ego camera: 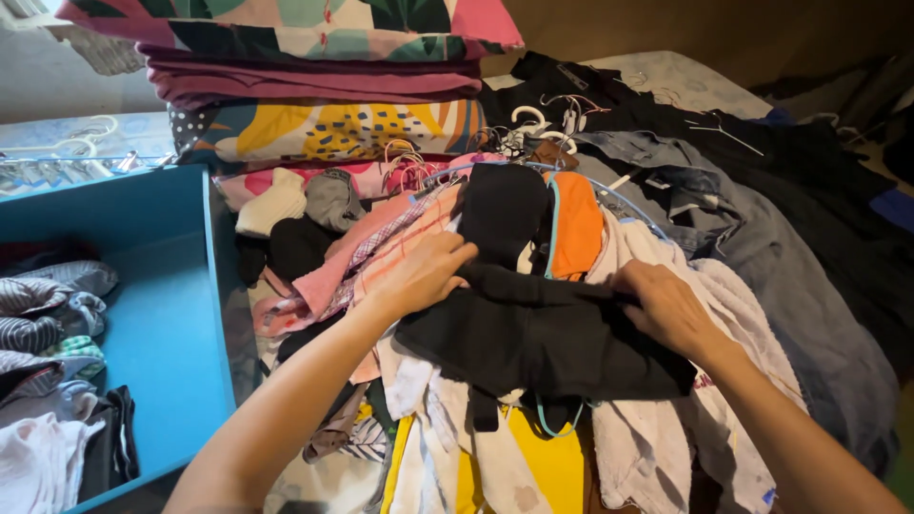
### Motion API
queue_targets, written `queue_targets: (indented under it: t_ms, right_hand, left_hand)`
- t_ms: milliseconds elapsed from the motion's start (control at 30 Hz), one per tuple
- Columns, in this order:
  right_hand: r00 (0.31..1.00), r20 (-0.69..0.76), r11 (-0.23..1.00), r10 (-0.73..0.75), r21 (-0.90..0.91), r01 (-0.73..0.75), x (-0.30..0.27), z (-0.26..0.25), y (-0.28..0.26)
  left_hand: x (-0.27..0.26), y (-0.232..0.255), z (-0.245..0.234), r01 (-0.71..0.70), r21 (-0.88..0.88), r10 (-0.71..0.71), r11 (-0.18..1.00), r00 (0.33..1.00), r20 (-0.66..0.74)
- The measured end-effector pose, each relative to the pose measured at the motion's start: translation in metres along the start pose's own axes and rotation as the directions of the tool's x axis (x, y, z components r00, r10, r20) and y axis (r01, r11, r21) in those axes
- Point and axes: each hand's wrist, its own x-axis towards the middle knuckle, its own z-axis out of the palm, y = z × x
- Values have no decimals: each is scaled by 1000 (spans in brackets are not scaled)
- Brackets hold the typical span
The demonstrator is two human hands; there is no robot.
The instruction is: Folding and organizing various items of laundry, including underwear, socks, and small towels, into a storage bin.
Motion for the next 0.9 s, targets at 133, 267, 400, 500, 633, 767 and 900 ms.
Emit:
queue_targets:
  t_ms: [133,267,400,500,633,767,900]
  right_hand:
    - [950,86,902,-302,-297,313,-22,7,7]
    - [934,202,914,-296,-222,338,-39,12,-2]
    - [993,79,996,-83,14,82,-35,-3,-40]
    - [1000,10,1000,12,15,-13,-33,12,-34]
    - [984,88,988,152,-19,-151,-20,10,-42]
    - [989,111,913,-93,-387,130,-43,32,-24]
    - [963,56,928,-262,-261,268,-58,22,-55]
  left_hand:
    - [-14,-24,26,-199,161,195,967,980,42]
    - [-40,-12,23,-443,273,400,854,894,200]
    - [-45,7,14,-305,53,305,951,952,11]
    - [-38,16,12,-32,-97,31,995,999,-16]
    - [-23,25,6,92,-56,-87,994,993,83]
    - [-30,19,20,-78,106,67,991,992,106]
    - [-55,28,25,-294,237,270,926,954,129]
